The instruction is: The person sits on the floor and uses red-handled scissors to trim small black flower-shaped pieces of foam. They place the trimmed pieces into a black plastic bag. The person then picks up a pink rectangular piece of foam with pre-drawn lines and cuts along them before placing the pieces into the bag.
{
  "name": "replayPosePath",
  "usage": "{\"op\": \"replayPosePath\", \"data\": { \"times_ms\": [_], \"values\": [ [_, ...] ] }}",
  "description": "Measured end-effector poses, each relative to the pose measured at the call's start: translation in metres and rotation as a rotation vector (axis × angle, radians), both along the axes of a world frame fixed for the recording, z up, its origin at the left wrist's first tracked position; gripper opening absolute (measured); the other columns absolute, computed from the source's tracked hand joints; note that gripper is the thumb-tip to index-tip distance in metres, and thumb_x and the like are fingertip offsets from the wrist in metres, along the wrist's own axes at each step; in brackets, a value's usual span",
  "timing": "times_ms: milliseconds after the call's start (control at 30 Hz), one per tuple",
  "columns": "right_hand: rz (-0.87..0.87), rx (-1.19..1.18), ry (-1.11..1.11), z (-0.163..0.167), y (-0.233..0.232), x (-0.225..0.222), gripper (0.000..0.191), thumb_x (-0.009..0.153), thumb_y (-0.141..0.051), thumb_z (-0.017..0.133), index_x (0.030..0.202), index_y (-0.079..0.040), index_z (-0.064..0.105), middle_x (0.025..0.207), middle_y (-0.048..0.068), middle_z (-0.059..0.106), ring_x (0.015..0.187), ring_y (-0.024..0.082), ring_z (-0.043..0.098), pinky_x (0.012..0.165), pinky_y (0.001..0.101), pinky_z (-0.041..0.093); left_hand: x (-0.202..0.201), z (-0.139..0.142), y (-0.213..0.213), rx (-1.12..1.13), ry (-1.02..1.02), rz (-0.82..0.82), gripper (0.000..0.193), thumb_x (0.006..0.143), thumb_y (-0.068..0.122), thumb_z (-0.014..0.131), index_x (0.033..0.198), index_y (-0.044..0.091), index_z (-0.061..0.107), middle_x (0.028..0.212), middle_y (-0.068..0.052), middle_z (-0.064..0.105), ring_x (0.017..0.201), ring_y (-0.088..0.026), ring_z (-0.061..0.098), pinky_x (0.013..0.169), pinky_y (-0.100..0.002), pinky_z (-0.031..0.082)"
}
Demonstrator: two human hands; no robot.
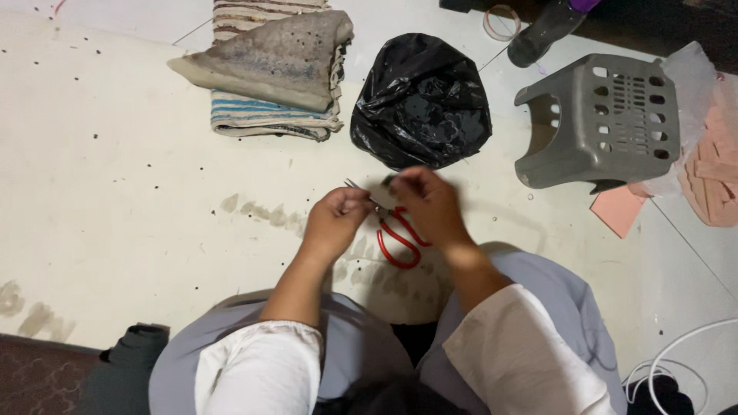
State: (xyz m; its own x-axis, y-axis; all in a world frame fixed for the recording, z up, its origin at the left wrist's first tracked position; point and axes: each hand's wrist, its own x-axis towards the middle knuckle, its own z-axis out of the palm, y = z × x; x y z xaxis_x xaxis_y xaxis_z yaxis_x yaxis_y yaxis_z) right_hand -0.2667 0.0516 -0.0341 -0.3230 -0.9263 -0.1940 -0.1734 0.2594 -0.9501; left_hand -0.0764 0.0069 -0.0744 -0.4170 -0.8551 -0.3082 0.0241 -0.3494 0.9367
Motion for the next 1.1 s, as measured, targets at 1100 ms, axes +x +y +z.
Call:
{"op": "replayPosePath", "data": {
  "times_ms": [1100],
  "values": [
    [0.139,-0.250,0.014,0.063,0.057,0.053,0.016,0.105,-0.014,0.058,0.116,-0.002,0.054,0.123,0.007,0.062,0.108,0.015,0.059,0.094,0.0311,0.050,0.026,0.050,-0.003,0.288,0.321,0.274,0.036,0.100,0.031,0.060,0.119,0.002,0.068,0.106,-0.006,0.075,0.090,-0.014,0.069,0.081,-0.028,0.055]
  ]
}}
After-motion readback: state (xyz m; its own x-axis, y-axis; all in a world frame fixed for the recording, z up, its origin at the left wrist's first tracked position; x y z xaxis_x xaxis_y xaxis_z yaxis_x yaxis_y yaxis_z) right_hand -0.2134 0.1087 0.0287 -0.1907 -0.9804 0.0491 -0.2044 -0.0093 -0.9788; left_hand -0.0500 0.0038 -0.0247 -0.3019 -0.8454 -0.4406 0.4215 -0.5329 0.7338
